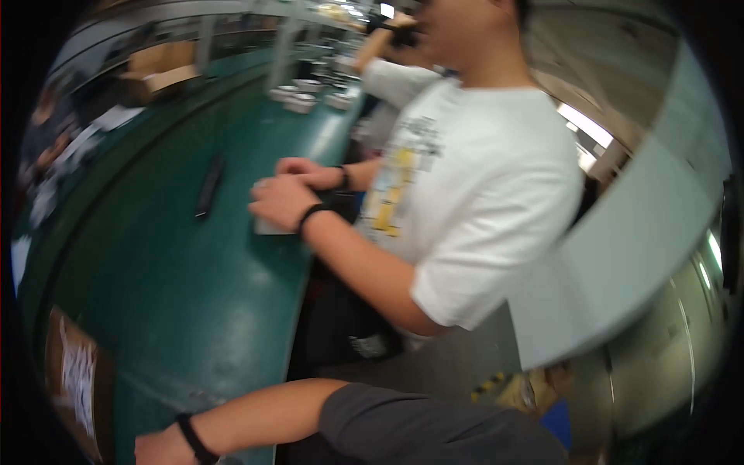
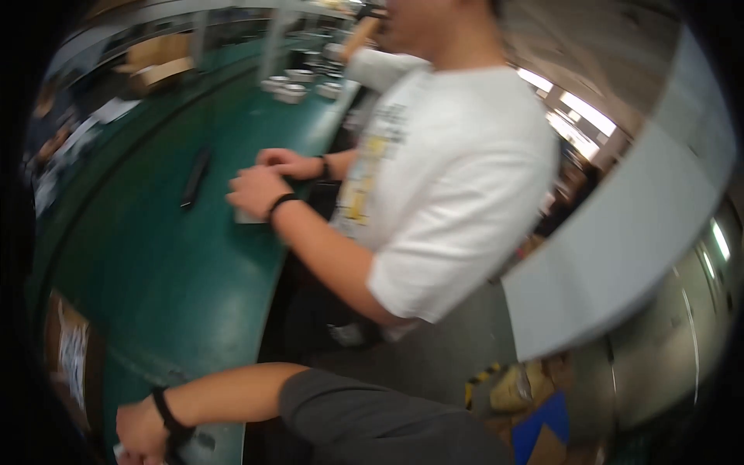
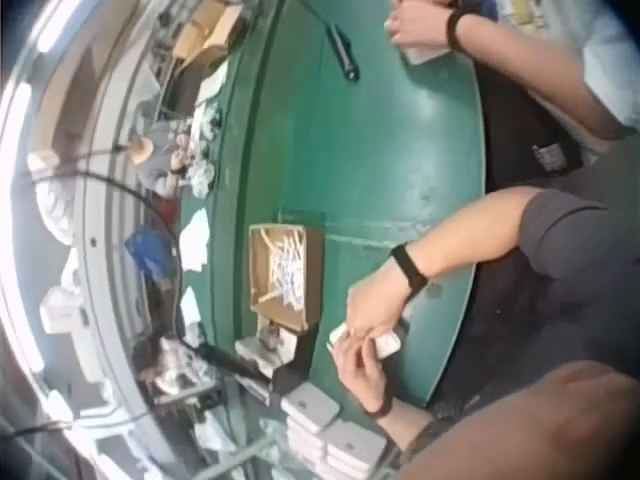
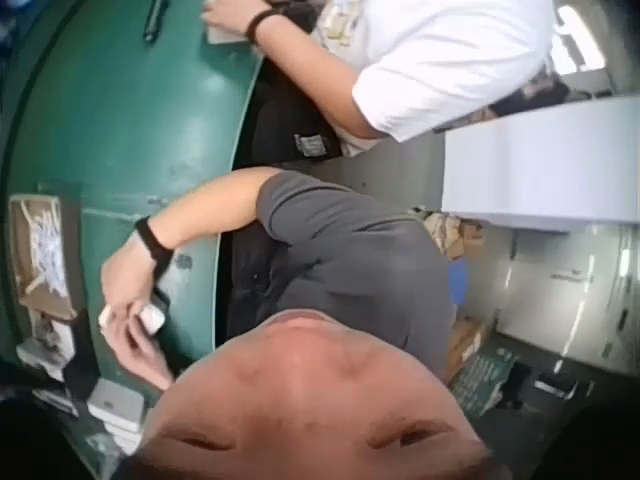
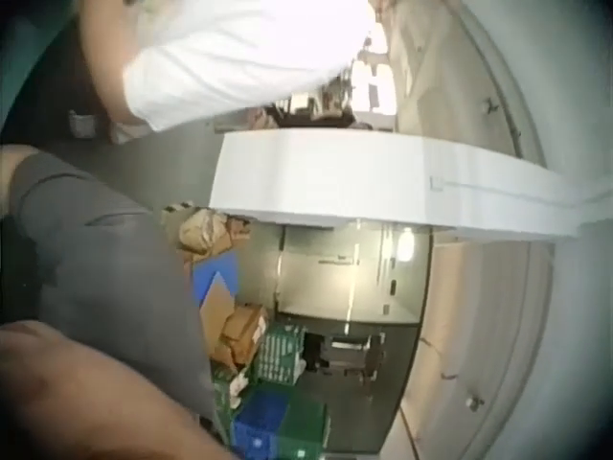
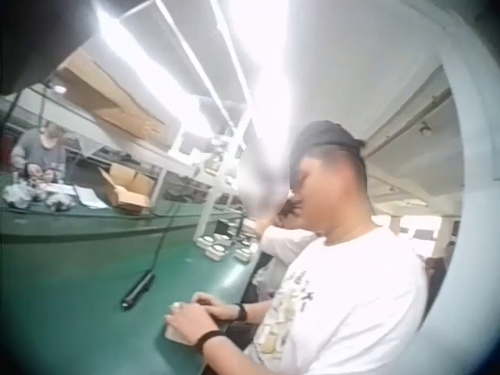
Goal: Assembling small electronic components into white plastic housings on a production line.
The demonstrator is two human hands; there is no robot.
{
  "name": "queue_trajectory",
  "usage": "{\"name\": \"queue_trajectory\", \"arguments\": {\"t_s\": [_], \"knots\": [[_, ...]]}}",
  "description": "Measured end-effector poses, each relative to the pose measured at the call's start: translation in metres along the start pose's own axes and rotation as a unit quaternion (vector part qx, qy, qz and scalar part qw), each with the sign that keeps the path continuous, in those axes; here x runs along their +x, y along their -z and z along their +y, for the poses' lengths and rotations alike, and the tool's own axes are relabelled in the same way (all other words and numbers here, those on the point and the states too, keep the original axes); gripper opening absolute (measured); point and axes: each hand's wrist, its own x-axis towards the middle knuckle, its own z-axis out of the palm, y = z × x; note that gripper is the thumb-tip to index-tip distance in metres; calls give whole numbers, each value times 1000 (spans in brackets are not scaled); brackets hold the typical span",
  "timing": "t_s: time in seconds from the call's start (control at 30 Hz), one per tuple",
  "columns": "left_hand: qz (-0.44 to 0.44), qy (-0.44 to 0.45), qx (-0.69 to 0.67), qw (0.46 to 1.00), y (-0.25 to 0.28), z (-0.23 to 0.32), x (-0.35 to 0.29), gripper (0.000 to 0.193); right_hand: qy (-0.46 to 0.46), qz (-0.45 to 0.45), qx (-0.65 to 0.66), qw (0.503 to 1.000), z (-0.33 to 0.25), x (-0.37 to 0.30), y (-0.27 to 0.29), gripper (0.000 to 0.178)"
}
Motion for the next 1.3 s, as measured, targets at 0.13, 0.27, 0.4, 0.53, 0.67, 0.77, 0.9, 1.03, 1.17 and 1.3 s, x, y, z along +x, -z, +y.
{"name": "queue_trajectory", "arguments": {"t_s": [0.13,0.27,0.4,0.53,0.67,0.77,0.9,1.03,1.17,1.3], "knots": [[10,78,-51,996,15,19,-16,7,5,9,66,998,-12,9,10,18],[42,64,-55,996,3,0,-18,10,23,-9,39,999,-4,-14,37,8],[57,74,-53,994,15,-10,-38,9,64,-49,89,993,-17,9,44,7],[65,63,-56,994,15,-11,-52,10,49,-84,82,992,-21,11,38,7],[64,58,-63,994,9,-12,-50,9,42,-89,95,991,-20,8,39,7],[61,59,-70,994,9,-12,-47,9,49,-84,102,990,-19,8,40,7],[53,73,-80,993,10,-12,-47,9,53,-85,95,990,-19,9,38,8],[47,87,-78,992,12,-16,-51,9,67,-83,90,990,-20,16,33,7],[44,69,-75,994,13,-13,-43,8,56,-81,78,992,-22,15,44,8],[45,107,-82,990,13,-14,-48,8,110,-37,77,990,-8,5,20,9]]}}
